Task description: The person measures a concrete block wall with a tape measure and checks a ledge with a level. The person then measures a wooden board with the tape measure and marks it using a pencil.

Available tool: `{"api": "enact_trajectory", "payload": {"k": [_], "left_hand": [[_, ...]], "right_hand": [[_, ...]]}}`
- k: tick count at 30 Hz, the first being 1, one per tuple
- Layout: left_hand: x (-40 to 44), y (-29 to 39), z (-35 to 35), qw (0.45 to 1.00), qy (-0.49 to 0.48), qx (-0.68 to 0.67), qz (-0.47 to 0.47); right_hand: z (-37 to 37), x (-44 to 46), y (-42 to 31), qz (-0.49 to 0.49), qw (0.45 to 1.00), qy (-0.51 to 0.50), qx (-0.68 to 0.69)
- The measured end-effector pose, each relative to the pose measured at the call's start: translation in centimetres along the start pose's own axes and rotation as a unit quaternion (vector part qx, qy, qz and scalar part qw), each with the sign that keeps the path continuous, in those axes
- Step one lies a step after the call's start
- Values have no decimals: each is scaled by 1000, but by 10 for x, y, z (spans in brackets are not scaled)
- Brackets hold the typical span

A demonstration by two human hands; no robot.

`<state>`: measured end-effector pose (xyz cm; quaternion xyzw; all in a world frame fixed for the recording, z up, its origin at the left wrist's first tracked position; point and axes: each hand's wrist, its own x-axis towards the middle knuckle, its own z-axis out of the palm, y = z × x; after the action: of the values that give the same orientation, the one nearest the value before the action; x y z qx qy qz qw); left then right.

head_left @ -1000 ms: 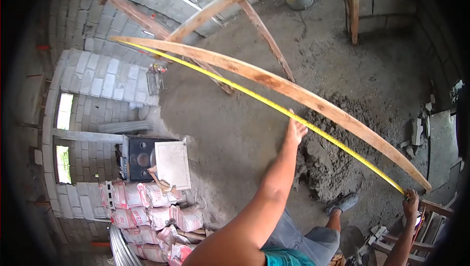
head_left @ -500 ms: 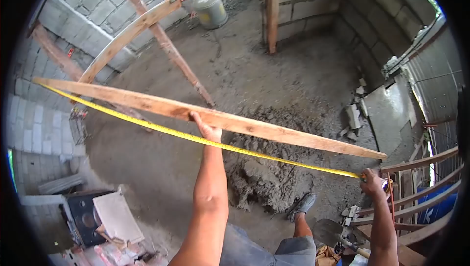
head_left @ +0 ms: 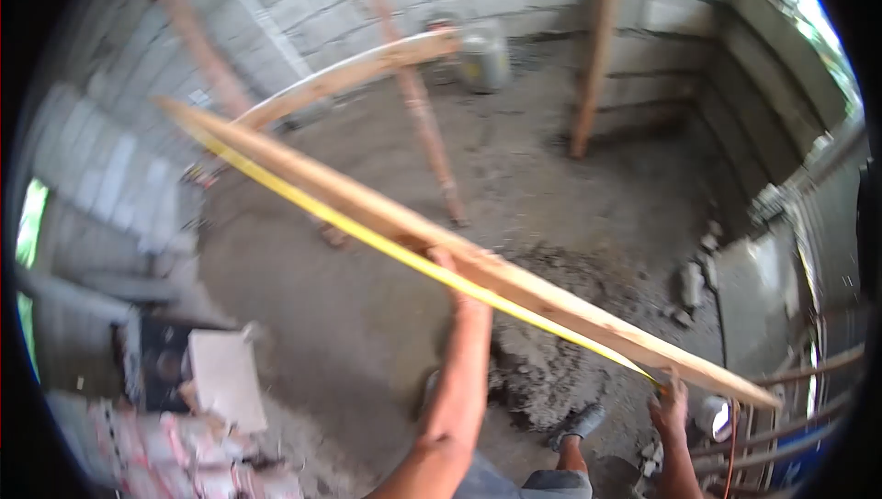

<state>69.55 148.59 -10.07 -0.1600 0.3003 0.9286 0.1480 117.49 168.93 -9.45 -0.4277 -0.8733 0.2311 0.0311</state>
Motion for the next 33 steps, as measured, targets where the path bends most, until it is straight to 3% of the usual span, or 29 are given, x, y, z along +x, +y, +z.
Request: {"api": "enact_trajectory", "payload": {"k": [1, 2, 3, 4, 5, 6, 8, 10, 11, 14, 15, 16, 18, 19, 20, 22, 23, 27, 32, 33], "left_hand": [[-6, 6, 3, 1000, 25, -12, -16], [-17, 16, 15, 998, 31, -35, -37], [-28, 28, 24, 996, -28, -53, -63], [-38, 37, 36, 997, -17, -62, -46], [-40, 42, 36, 994, -46, -77, -56], [-50, 53, 47, 994, -41, -83, -62], [-66, 69, 61, 988, -56, -122, -72], [-66, 70, 58, 989, -57, -116, -71], [-71, 75, 63, 993, -8, -103, -59], [-95, 87, 66, 996, 21, -77, -44], [-89, 75, 45, 995, -2, -83, -56], [-105, 83, 49, 997, 17, -68, -40], [-136, 96, 46, 997, 34, -53, -42], [-140, 90, 34, 999, 45, -24, -3], [-139, 86, 18, 1000, 21, -21, 3], [-144, 85, -9, 999, 24, -24, -26], [-145, 91, -20, 998, 4, -35, -45], [-149, 136, -38, 997, 36, -56, -27], [-127, 205, -62, 994, 98, -53, 3], [-119, 221, -76, 996, 72, -56, -17]], "right_hand": [[-14, -13, -18, 62, 998, -21, 6], [-15, -27, -4, 31, 998, 19, 41], [-14, -35, 16, 12, 996, 78, 45], [-14, -35, 42, -12, 981, 117, 153], [-21, -29, 63, 36, 981, 161, 106], [-66, -31, 3, 53, 982, 173, 54], [-167, -53, -165, 174, 978, 39, -109], [-177, -46, -121, 52, 978, -70, -189], [-180, -52, -125, 45, 975, -63, -208], [-190, -68, -132, 69, 971, -91, -210], [-172, -60, -66, 74, 977, -102, -172], [-168, -79, -72, 8, 967, -89, -238], [-164, -97, -86, 32, 974, -74, -213], [-133, -85, 9, 30, 976, -83, -200], [-128, -96, 2, 76, 992, -88, -56], [-112, -111, 6, -55, 967, -85, -234], [-143, -115, -98, 63, 966, -152, -201], [-105, -116, -78, -23, 973, -132, -190], [-53, -87, -91, 24, 975, -172, -136], [-47, -87, -93, 40, 974, -184, -128]]}}
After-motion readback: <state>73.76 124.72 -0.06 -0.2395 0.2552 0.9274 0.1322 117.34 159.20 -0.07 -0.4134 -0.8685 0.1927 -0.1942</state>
